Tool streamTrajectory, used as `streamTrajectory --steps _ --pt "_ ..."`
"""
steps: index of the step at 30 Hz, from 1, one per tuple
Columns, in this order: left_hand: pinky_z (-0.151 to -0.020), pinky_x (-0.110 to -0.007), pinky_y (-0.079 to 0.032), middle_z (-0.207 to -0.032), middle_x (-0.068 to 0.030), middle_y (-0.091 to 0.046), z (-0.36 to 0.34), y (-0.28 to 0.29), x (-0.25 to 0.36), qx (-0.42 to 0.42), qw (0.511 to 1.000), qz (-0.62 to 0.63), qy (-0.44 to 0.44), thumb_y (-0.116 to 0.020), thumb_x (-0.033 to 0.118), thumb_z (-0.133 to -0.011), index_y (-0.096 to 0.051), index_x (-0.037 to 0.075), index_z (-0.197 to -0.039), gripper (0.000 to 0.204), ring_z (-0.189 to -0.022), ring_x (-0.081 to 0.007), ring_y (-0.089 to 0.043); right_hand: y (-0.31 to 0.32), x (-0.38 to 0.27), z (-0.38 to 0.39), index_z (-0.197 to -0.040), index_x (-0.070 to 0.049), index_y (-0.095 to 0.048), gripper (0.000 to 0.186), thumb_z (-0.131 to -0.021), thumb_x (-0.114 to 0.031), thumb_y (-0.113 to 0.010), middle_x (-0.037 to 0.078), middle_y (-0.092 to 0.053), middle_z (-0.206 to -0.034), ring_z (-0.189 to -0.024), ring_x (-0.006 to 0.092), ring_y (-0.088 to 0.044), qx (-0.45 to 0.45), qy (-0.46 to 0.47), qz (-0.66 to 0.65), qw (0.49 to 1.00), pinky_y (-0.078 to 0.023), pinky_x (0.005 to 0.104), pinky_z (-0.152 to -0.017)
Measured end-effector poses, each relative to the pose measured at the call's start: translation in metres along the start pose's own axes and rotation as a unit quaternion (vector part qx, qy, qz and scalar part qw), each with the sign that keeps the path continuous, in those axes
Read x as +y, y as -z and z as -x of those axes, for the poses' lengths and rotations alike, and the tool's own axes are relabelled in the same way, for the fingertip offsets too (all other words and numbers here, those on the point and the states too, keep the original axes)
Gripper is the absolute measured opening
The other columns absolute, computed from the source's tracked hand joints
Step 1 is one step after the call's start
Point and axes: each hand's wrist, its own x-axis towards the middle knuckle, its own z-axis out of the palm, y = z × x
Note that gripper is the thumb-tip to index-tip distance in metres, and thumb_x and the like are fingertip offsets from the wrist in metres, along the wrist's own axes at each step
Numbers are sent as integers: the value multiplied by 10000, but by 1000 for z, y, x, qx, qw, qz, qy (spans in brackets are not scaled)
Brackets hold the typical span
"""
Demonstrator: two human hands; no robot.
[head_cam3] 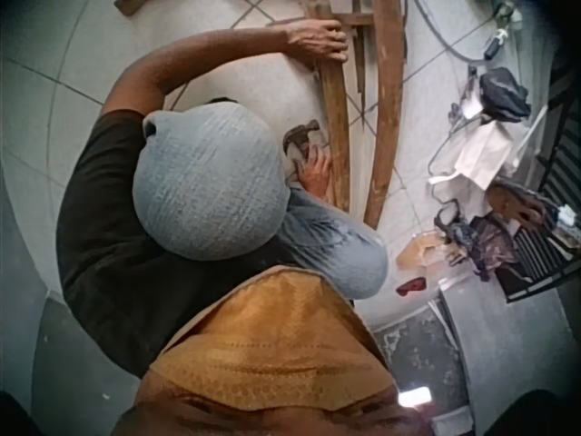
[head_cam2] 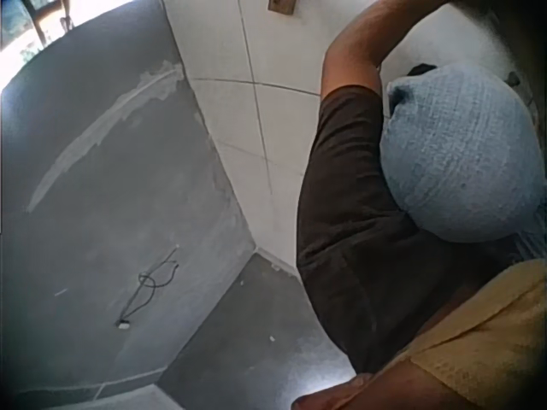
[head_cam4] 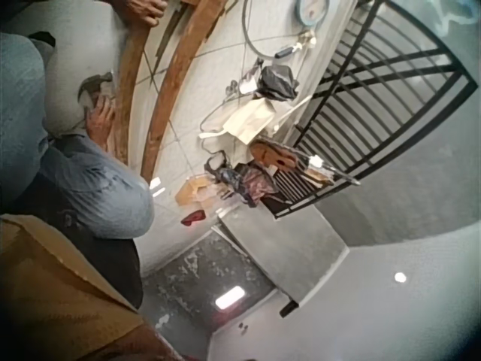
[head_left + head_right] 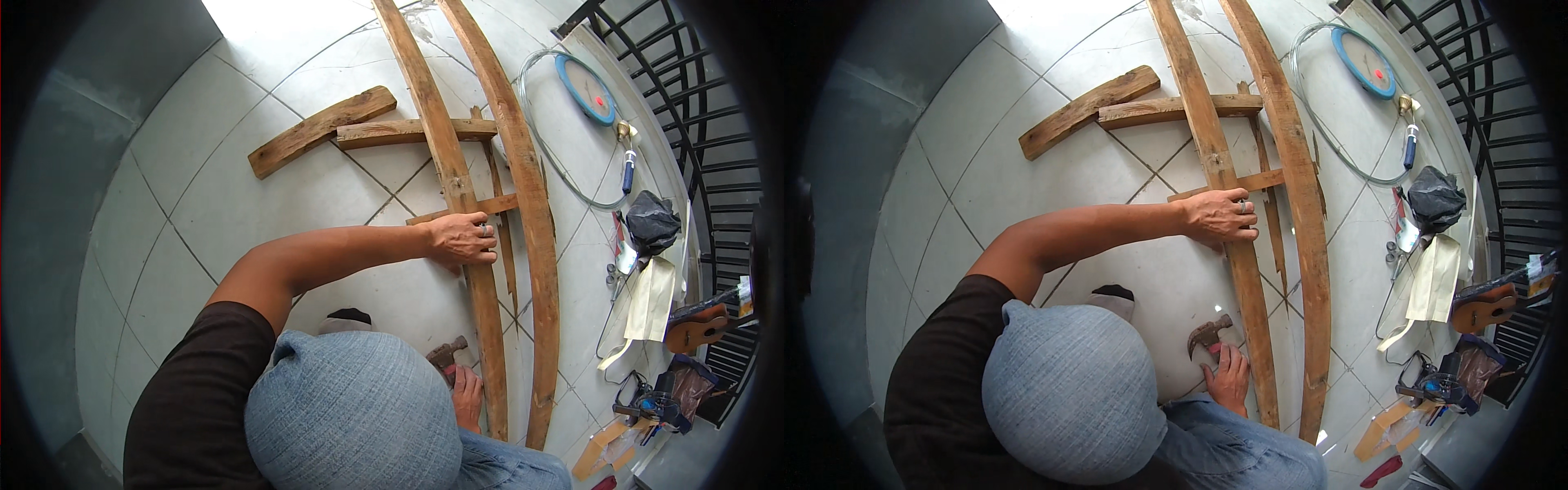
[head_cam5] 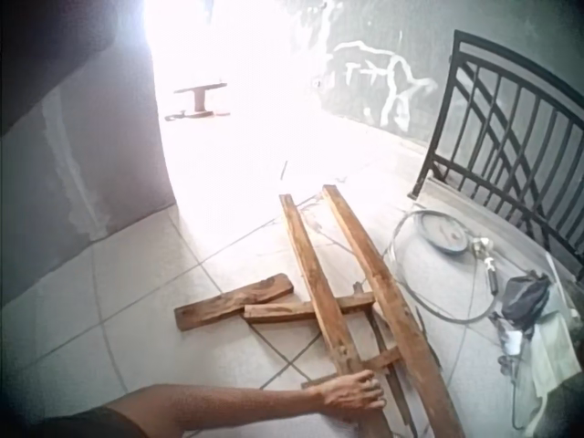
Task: The person nails pieces of wood together with a hammer to create a curved structure.
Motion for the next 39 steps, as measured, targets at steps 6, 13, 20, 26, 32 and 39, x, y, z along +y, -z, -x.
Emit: streamTrajectory --steps 6,13,20,26,32,39 --pt "-908 -361 -420 -896 -15 -602 -11 -15 6 63 996 -64 2 -521 211 -961 -521 134 -1005 89 -1032 -191 -607 -14 1 -9 -1319 -18 -458 616 -819 -231 -750 196 -552 -1162 -1006 375 -552 -50 -54 12 997 -474 471 -869" --pt "-771 -387 -525 -834 -35 -659 -40 46 -4 -206 976 61 29 -698 204 -768 -642 108 -910 180 -864 -237 -668 25 0 -21 -1250 17 -507 396 -898 -113 -632 247 -613 -1019 -879 474 -614 -71 -76 -191 976 -524 489 -742" --pt "-711 -407 -543 -766 -26 -663 -42 47 -12 -221 970 103 -8 -747 279 -719 -689 126 -851 210 -819 -272 -683 141 25 -62 -1125 46 -602 243 -964 -119 -523 91 -658 -917 -745 206 -652 -253 -238 -406 845 -542 336 -662" --pt "-780 -373 -512 -747 -26 -649 -19 20 6 -13 996 84 27 -827 541 -624 -620 119 -762 490 -801 -244 -666 218 17 -165 -1219 2 -607 274 -974 -91 -525 127 -700 -986 -875 221 -665 -78 -164 -282 942 -522 360 -799" --pt "-715 -363 -537 -741 -30 -669 -29 32 5 -62 988 127 67 -807 638 -603 -661 131 -761 550 -801 -236 -676 188 -9 -293 -1250 -16 -555 279 -986 -109 -543 222 -694 -958 -839 420 -676 66 138 -159 975 -529 445 -719" --pt "-718 -371 -545 -877 -33 -692 -27 13 2 3 990 129 55 -801 660 -585 -735 159 -796 547 -857 -235 -674 170 -37 -353 -1285 -58 -518 313 -991 -163 -542 267 -670 -950 -838 482 -640 95 161 -117 975 -504 526 -682"
